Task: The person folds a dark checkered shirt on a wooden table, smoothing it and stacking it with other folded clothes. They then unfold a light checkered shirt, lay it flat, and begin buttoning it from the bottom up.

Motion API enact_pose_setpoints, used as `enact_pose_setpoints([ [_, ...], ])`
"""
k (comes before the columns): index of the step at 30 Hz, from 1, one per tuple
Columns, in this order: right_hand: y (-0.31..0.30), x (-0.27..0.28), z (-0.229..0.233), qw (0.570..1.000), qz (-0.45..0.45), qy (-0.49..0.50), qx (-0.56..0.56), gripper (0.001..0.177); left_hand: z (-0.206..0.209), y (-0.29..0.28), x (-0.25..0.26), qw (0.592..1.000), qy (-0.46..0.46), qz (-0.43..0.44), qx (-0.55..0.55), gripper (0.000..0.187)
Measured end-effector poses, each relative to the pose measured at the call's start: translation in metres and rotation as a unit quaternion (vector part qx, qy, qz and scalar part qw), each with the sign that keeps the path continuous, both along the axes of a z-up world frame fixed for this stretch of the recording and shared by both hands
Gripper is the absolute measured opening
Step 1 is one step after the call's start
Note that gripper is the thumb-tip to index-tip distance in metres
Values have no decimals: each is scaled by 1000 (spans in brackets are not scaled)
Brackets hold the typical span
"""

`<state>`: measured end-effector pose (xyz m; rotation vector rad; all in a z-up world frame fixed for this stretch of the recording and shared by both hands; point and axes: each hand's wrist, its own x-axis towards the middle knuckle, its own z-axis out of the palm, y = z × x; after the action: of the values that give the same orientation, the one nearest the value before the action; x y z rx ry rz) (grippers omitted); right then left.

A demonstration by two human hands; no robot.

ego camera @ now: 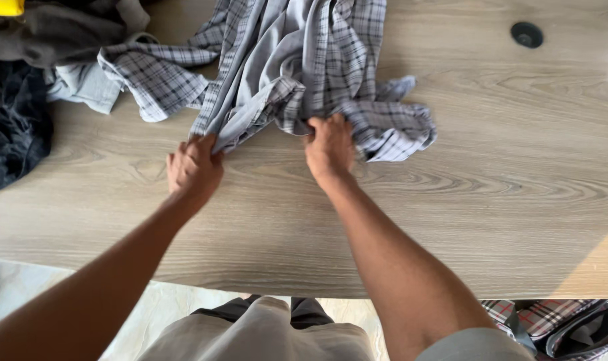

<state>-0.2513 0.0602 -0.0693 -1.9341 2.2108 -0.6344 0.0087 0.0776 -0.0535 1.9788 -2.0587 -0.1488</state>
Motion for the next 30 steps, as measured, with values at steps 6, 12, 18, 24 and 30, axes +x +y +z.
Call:
enact_pose_setpoints([
  [6,-11,-63,48,889,-130,-393,-194,11,40,-24,51,953,184,121,-208,33],
  [12,47,-106,87,887,89,7,-453,34,76,3,53,877,115,-119,-451,29],
  [18,145,-133,78,967,143,-53,-206,27,71,104,50,979,57,-105,-168,13],
  [24,202,-155,110,961,112,27,-250,31,87,129,70,961,-25,-149,-233,11],
  [30,281,-103,77,967,98,-103,212,51,50,180,93,937,103,-157,296,44],
])
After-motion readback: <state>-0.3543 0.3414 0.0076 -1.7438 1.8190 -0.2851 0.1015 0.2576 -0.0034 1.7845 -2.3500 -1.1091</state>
